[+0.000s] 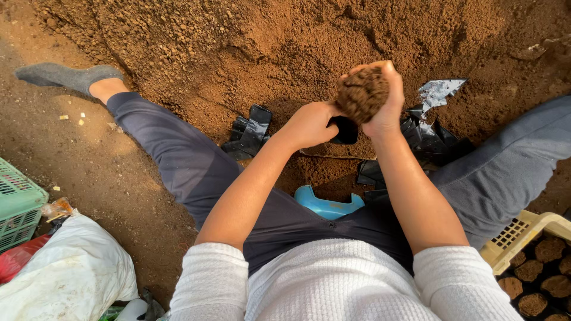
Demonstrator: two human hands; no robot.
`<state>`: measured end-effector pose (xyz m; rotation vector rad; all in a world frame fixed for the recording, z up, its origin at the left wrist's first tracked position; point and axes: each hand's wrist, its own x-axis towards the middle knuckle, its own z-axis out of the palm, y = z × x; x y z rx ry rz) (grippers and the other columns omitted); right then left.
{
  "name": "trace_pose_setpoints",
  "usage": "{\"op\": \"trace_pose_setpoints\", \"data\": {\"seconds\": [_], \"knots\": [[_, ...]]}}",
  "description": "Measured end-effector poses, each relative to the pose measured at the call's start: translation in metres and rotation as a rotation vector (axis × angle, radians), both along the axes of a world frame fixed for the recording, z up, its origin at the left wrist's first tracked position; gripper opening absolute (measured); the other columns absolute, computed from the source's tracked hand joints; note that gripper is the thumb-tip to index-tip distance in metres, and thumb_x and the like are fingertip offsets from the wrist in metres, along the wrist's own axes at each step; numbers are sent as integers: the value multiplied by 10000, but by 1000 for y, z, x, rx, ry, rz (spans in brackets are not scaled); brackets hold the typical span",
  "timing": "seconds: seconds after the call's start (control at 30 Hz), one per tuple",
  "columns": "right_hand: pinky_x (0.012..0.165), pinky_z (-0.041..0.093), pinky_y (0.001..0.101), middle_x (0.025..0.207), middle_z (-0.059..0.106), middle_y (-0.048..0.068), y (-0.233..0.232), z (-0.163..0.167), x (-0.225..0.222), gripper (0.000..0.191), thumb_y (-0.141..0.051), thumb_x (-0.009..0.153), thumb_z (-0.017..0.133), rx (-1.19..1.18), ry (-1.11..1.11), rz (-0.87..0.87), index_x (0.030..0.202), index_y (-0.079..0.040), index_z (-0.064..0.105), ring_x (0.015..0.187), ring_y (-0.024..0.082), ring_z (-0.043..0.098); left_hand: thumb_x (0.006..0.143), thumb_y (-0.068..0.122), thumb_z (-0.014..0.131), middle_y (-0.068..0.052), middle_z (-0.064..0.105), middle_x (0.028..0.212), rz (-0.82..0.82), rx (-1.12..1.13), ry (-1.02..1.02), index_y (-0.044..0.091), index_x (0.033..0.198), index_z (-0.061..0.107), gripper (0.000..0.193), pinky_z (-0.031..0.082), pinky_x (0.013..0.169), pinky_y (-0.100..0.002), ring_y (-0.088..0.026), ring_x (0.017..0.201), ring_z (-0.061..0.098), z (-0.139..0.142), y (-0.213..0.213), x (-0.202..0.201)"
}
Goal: The person sits on the ground and repeatedly fills small black plastic nursery bags with soil from a large pile. They open each bag, scoop soil with their hands, pack it in, and place the filled bags into a nearby crate.
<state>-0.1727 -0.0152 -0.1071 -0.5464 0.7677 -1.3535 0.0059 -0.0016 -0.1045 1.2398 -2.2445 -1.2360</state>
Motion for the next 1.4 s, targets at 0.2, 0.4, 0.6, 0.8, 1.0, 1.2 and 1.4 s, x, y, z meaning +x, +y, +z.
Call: {"op": "trace_pose_setpoints", "data": {"seconds": [0.2, 0.4, 0.6, 0.8, 1.0, 1.2, 1.4], "knots": [[846, 564, 497, 918, 607, 78, 1, -6, 10, 283, -376, 975, 631, -19, 54, 16, 987, -101, 564, 890, 282, 673, 812, 254, 748, -161, 632, 673, 41, 310, -179, -9, 763, 637, 291, 521, 634, -434, -292, 614, 633, -15, -10, 11], [808, 551, 439, 837, 572, 77, 9, -18, 18, 228, -261, 954, 604, -62, -9, 40, 862, -59, 549, 807, 237, 628, 770, 207, 709, -99, 616, 662, 79, 307, 46, -13, 958, 672, 291, 526, 656, -402, -226, 626, 599, -23, -7, 20], [800, 528, 401, 830, 600, 72, 5, -6, 5, 224, -229, 1042, 605, 28, 342, 107, 907, -57, 557, 802, 241, 629, 832, 145, 728, -227, 585, 564, 199, 407, 142, -31, 1483, 394, 753, 355, 1157, -381, -174, 996, 709, -20, 14, 33], [798, 533, 426, 985, 696, 156, 18, 65, -22, 296, -279, 959, 692, -532, 1567, 558, 1186, -90, 706, 934, 338, 684, 900, 100, 623, -248, 497, 668, 384, 399, 120, 63, 1538, 467, 657, 322, 1279, -381, -339, 565, 542, -1, 55, 49], [704, 570, 456, 911, 751, 96, 43, 81, 12, 480, -338, 844, 743, -404, 1933, 1016, 1300, -218, 656, 869, 312, 727, 849, 151, 666, -106, 642, 915, 411, 282, 104, 57, 1485, 425, 688, 584, 781, -388, -171, 519, 567, 9, 63, 46], [788, 603, 421, 991, 772, 102, 33, 25, 46, 362, -387, 871, 767, -263, 2160, 1240, 1097, -105, 757, 935, 295, 748, 872, 162, 640, -187, 674, 848, 443, 379, 66, 76, 1515, 410, 688, 492, 603, -419, -220, 536, 509, 16, 70, 44], [834, 589, 463, 993, 758, 117, 24, 64, 34, 484, -462, 808, 804, -315, 2100, 1296, 1177, -172, 688, 975, 334, 726, 859, 108, 639, -211, 636, 1176, 301, -243, 349, 137, 1443, 513, 597, 531, 623, -363, -198, 662, 623, 2, 75, 50]]}}
